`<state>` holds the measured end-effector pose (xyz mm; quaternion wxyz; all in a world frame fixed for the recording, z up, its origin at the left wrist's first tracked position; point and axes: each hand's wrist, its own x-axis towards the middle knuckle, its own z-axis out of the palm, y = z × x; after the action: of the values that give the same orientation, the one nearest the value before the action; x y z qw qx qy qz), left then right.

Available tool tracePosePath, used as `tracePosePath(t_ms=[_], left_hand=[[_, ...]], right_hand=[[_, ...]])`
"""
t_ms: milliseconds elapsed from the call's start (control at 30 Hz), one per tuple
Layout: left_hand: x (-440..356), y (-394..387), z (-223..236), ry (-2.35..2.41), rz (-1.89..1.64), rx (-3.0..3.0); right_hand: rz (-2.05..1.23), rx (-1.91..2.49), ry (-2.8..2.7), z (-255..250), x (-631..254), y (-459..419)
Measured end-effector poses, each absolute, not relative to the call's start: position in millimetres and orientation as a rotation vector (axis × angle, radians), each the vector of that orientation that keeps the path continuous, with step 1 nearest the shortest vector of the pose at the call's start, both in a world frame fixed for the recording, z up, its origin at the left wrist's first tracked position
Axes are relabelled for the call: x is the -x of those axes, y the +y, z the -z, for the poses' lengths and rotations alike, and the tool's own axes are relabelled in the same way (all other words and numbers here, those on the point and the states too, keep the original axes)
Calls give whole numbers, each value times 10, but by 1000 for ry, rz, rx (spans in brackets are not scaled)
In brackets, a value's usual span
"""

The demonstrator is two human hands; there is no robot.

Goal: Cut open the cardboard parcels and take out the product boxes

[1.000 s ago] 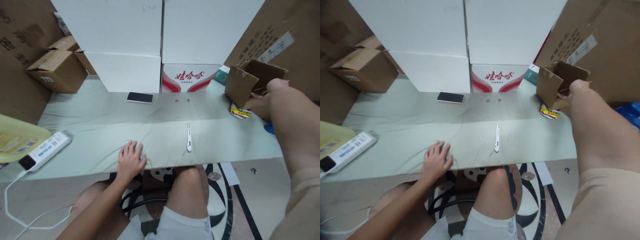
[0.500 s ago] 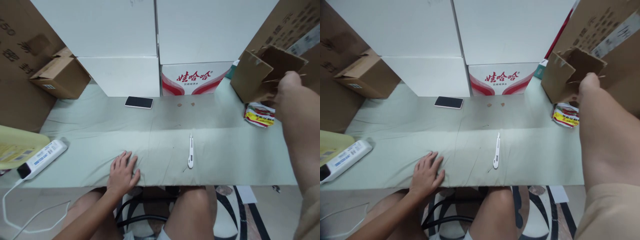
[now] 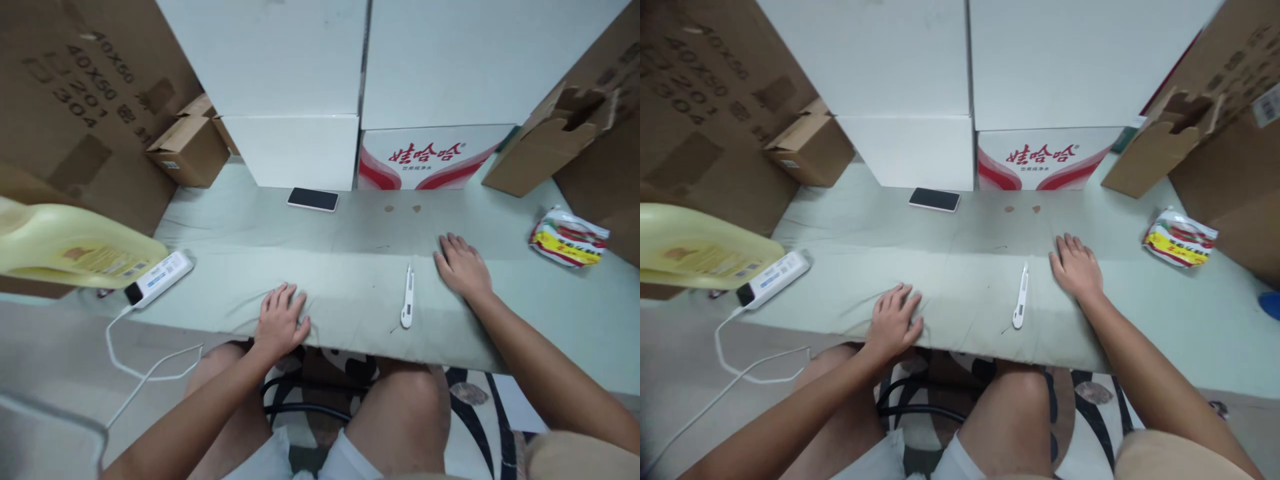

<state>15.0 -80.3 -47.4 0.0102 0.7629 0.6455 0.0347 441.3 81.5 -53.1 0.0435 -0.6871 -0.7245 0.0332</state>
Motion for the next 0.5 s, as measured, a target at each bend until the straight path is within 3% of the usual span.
tracePosePath(t_ms=[500], left_hand=[[-277, -883, 339, 1935, -375, -2079]], right_hand=[[-218, 2417, -2182, 377, -3680, -642]])
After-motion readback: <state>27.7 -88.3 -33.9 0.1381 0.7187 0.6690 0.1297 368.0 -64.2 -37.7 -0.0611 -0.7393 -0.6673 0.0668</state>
